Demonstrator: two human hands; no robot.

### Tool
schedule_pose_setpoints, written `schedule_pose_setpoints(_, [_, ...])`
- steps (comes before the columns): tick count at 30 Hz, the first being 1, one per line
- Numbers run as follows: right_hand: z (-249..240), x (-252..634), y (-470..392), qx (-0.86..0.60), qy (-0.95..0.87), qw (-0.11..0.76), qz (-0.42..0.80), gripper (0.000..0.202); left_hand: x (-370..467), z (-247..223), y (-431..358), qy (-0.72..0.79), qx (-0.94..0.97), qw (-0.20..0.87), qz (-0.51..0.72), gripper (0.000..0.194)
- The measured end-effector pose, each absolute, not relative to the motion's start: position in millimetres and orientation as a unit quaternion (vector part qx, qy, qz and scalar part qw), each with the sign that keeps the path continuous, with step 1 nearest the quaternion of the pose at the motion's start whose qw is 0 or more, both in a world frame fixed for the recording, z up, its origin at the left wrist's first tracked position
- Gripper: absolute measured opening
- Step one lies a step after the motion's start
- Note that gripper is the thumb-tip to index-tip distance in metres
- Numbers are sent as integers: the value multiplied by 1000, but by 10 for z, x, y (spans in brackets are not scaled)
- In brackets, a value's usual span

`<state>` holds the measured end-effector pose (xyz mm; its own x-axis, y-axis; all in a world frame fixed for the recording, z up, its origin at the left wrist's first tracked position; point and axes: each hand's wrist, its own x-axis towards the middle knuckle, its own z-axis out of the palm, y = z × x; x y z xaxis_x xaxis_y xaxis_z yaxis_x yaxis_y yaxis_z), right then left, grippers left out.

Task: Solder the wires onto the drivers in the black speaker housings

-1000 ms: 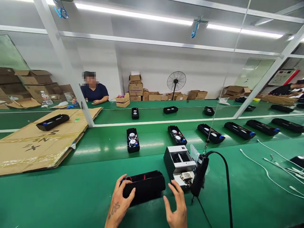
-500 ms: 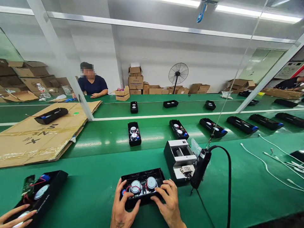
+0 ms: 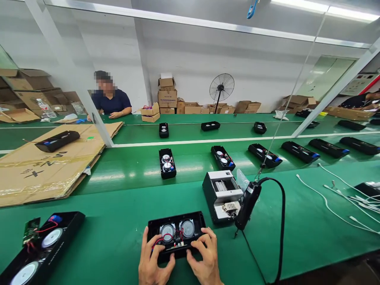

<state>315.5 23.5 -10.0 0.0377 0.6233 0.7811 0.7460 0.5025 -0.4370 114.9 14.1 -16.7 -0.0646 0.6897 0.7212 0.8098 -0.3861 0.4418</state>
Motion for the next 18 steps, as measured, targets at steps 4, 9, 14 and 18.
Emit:
schedule_pose_setpoints(4, [-95,3100,223,-501,-682,530,-55,13,1141,-133,149,-558,-685,61,-464,9])
schedule_pose_setpoints(9, [-85,3037,240,-504,-672,540,-52,12,1179,-85,183,-563,-679,81,-463,15])
schedule_pose_setpoints(14, [-124,2990,247,-519,-666,533,-52,13,1290,-120,169,-586,-656,111,-463,15])
schedule_pose_setpoints(18, [-152,2974,285,-519,-653,547,-72,12,1296,-209,171,-585,-649,118,-471,15])
